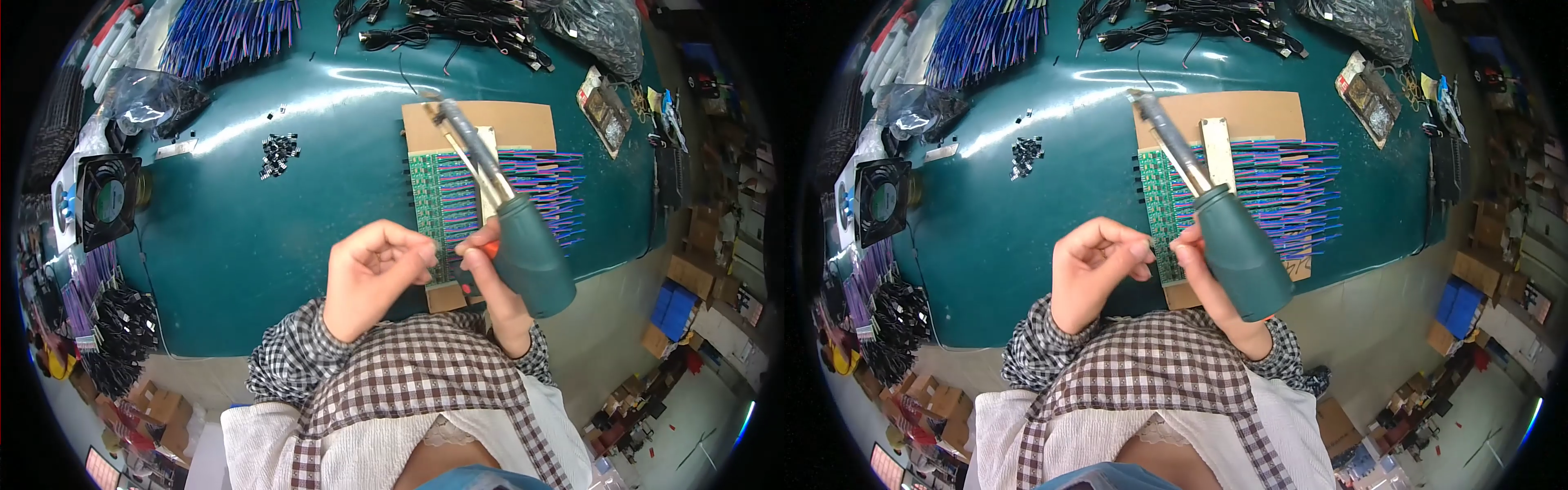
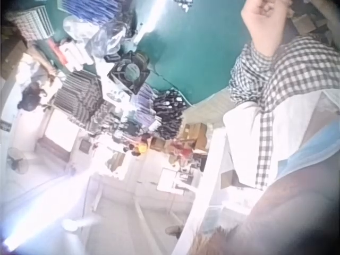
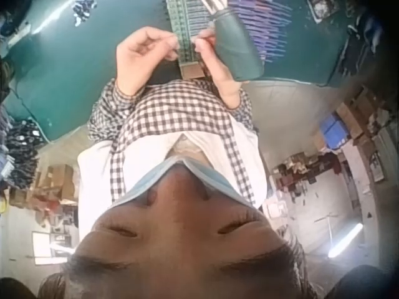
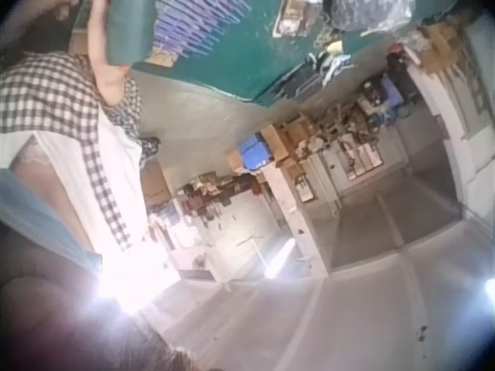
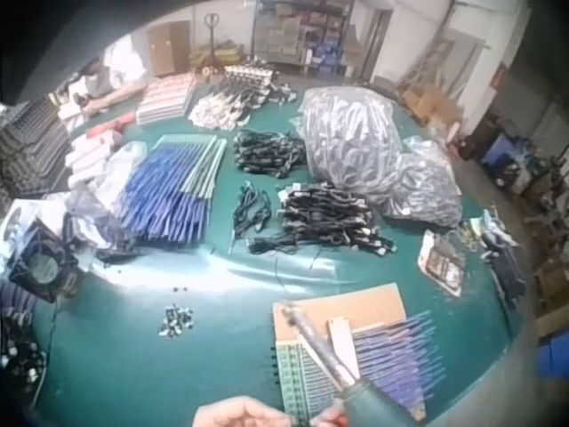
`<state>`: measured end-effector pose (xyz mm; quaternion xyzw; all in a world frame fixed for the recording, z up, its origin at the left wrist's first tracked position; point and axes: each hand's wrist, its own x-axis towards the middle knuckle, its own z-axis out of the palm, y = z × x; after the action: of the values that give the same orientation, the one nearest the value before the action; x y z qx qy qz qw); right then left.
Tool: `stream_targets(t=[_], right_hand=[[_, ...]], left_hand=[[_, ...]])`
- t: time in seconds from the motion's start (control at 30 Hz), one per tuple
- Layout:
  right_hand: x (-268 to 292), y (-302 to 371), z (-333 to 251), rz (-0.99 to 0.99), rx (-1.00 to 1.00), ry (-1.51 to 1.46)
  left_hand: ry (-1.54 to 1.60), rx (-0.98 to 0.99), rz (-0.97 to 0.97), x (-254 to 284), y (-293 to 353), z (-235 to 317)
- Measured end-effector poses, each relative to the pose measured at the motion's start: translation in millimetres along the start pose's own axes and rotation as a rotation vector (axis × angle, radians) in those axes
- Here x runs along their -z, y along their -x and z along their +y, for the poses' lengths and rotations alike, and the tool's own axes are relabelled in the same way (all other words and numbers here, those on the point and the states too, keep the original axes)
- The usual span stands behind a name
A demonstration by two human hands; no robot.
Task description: The person solders electronic components onto circuit boards using a soldering tool. The person then receives a bag of electronic components from a coworker, empties the components onto the table, and solders them onto the circuit boards.
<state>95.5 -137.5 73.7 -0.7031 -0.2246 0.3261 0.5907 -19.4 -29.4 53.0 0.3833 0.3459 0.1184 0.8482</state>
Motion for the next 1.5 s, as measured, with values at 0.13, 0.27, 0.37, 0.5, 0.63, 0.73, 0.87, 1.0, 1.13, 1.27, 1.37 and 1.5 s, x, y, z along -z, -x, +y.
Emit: stream_targets(t=[0.13,0.27,0.37,0.5,0.63,0.73,0.87,1.0,1.13,1.27,1.37,1.5], right_hand=[[6,0,7,0.029,0.048,-0.073],[11,7,2,0.011,-0.071,-0.071],[24,21,3,-0.005,-0.069,-0.114],[34,39,9,0.103,-0.057,-0.219],[45,54,22,0.055,-0.051,-0.267],[47,61,26,0.030,-0.109,-0.347],[46,63,21,0.046,-0.203,-0.291],[48,79,26,0.050,-0.185,-0.245],[50,63,26,0.121,-0.084,-0.460],[58,38,7,0.250,-0.043,-0.434],[59,41,8,0.200,0.021,-0.334],[49,55,24,0.175,-0.034,-0.212]], left_hand=[[0.017,0.044,-0.003,7,-6,-3],[0.002,0.061,-0.005,10,-14,-6],[-0.112,-0.074,0.086,22,-24,-18],[-0.174,0.001,0.125,28,-35,-20],[-0.126,0.055,0.090,28,-40,-23],[-0.085,0.066,0.089,27,-44,-29],[-0.085,0.009,0.119,23,-47,-31],[-0.086,-0.045,0.055,19,-43,-31],[-0.092,-0.017,0.120,27,-38,-44],[-0.104,-0.033,0.111,30,-38,-46],[-0.075,-0.039,0.075,29,-41,-42],[-0.079,-0.001,0.054,27,-47,-30]])
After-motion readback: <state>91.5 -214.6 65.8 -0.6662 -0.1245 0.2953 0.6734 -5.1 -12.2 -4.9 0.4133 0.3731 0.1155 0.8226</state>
